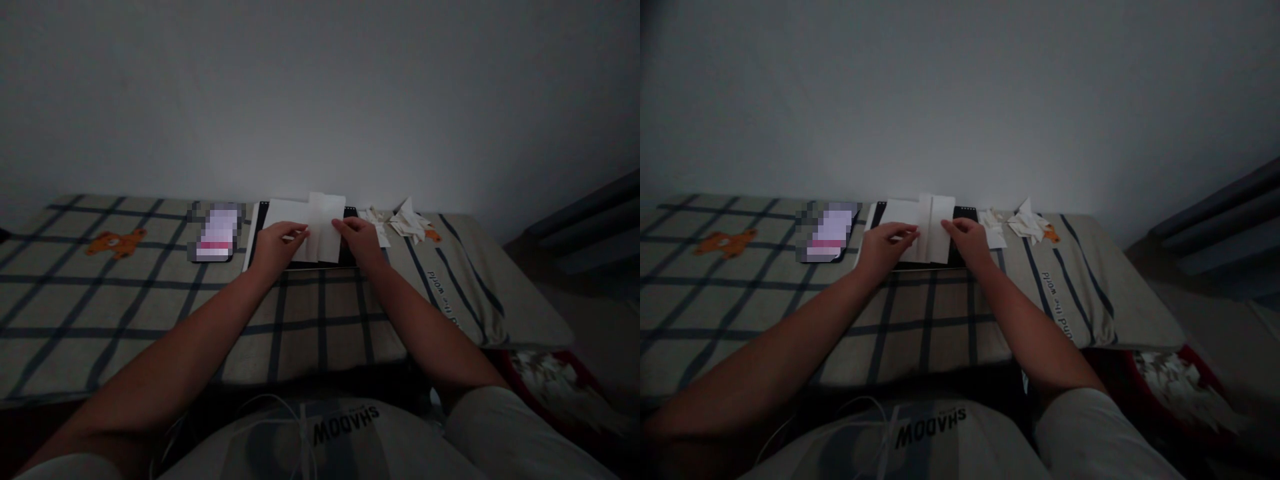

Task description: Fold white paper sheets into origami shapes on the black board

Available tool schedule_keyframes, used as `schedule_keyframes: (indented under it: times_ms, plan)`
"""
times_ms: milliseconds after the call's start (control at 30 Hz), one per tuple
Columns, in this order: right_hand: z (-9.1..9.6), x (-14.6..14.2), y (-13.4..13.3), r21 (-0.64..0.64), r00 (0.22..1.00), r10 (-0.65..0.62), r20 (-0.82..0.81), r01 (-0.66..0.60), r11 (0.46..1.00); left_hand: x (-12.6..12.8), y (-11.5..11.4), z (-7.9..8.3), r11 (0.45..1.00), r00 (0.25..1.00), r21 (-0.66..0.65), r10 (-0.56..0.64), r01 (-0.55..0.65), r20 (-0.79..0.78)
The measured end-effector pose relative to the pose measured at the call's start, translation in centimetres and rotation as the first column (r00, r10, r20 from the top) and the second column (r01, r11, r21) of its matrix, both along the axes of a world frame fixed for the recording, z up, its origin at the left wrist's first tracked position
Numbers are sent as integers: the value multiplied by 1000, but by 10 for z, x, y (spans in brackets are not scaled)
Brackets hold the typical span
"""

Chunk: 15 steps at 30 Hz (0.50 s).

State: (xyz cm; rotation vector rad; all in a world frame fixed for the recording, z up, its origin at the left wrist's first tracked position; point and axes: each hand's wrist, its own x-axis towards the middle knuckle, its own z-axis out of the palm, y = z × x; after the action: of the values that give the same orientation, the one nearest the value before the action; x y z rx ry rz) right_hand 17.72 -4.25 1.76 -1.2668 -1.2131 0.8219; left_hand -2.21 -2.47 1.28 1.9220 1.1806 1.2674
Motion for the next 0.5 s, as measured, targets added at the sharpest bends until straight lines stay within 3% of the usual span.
schedule_keyframes:
  times_ms: [167, 500]
  plan:
    - [3, -6, -6, 74, 996, 92, 20, -93, 993, 1, -7, 5, 1000, 996, 1, -29, 29, -86]
    - [1, -13, -7, 135, 941, 338, 30, -339, 931, 2, -1, 1, 995, 1000, -98, 9, -11, -23]
